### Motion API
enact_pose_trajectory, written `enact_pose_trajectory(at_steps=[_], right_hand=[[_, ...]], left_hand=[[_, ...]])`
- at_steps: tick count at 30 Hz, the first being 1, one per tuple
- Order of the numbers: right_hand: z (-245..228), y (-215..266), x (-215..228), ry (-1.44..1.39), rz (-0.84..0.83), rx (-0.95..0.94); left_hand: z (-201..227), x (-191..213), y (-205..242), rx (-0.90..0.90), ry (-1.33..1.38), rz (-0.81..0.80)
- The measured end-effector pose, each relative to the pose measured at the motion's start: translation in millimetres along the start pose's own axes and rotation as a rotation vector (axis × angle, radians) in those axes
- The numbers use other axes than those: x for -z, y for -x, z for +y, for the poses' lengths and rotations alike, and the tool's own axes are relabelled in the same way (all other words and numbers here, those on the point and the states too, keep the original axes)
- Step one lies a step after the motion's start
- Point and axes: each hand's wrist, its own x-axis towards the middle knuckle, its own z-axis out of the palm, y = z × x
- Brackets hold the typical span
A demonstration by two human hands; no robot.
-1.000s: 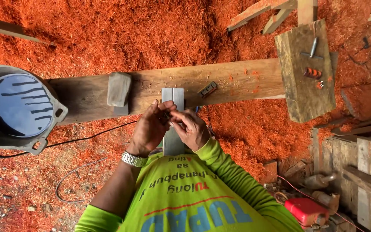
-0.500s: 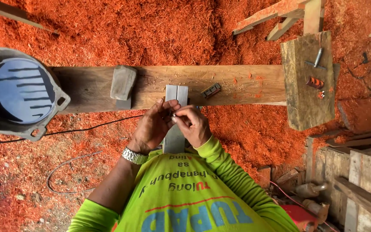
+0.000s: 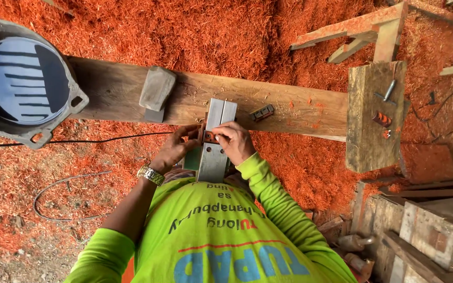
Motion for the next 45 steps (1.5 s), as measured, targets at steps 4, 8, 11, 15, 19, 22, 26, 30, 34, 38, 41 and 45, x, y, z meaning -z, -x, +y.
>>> enact_pose_trajectory(at_steps=[4,8,11,15,19,22,26,30,34,38,41,45], right_hand=[[-3,-4,-6,0.068,-0.048,0.077],[-11,-6,-3,0.084,-0.099,0.148],[-8,-9,-2,0.108,-0.091,0.198],[-10,-7,-2,0.144,-0.075,0.239],[-5,-5,-3,0.180,-0.042,0.278],[-4,-5,-3,0.203,-0.045,0.285],[-9,-5,-5,0.215,-0.057,0.291],[-7,-6,-9,0.247,-0.052,0.323],[-23,-6,-6,0.325,-0.047,0.340],[-16,-10,-7,0.396,-0.050,0.387],[-13,-11,-7,0.404,-0.047,0.395],[-18,-17,-3,0.447,-0.065,0.447]], left_hand=[[5,0,2,-0.008,0.015,-0.047],[3,0,-1,-0.039,-0.096,-0.057],[-8,-4,-10,-0.092,-0.128,-0.022],[2,-1,-9,-0.065,-0.141,-0.045],[2,-1,-9,-0.046,-0.171,-0.043],[8,1,-7,-0.029,-0.183,-0.042],[7,3,-3,-0.050,-0.192,-0.036],[1,3,-5,-0.078,-0.175,-0.045],[7,2,-1,-0.096,-0.169,-0.062],[6,0,-1,-0.100,-0.134,-0.055],[-13,1,-11,-0.101,-0.111,-0.054],[0,0,-5,-0.082,-0.106,-0.053]])
